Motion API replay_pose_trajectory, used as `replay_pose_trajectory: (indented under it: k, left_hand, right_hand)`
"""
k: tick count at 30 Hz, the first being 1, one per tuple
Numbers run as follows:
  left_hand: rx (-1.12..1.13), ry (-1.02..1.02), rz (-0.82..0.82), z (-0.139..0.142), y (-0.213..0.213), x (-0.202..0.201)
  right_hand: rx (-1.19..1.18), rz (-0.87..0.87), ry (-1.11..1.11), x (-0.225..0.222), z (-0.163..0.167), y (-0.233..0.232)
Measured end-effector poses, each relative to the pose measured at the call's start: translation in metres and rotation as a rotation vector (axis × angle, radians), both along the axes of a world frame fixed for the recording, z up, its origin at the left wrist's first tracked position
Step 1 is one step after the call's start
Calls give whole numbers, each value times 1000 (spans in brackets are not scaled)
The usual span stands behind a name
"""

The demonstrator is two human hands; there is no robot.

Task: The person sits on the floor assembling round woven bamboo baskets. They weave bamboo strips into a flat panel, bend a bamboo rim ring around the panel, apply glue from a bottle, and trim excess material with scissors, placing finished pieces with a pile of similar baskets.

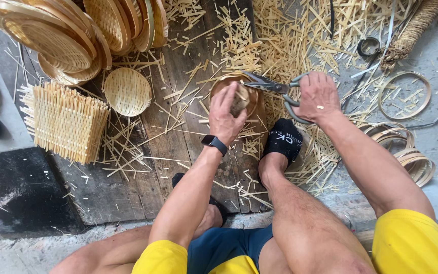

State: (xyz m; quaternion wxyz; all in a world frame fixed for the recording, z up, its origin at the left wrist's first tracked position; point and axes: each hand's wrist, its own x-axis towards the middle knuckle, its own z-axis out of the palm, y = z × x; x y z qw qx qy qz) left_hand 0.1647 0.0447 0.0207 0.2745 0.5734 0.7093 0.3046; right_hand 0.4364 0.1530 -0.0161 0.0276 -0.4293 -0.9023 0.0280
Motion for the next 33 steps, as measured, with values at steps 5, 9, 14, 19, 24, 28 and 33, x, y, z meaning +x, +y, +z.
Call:
replay_pose_trajectory:
  k: [5, 9, 14, 19, 24, 28, 33]
  left_hand:
    - [18, -41, -136, 6, 5, -12]
    - [23, -68, -167, 11, 8, -21]
    - [1, -90, -257, 11, 12, -23]
    - [2, -58, -293, 15, 15, -25]
    - [-73, 76, 110, 19, -2, 0]
    - [-63, 118, 92, 8, -5, 10]
    - [-58, 138, -128, 3, 1, -9]
  right_hand:
    - [-67, -35, -68, -11, -8, 2]
    - [-118, -22, -25, -2, -4, 9]
    - [57, 33, 19, -12, 2, 6]
    - [9, 12, -114, -10, -11, 7]
    - [-163, 10, -176, 6, -10, 19]
    - [26, 60, -32, 0, 12, 15]
    - [-69, 23, -152, -22, 6, 7]
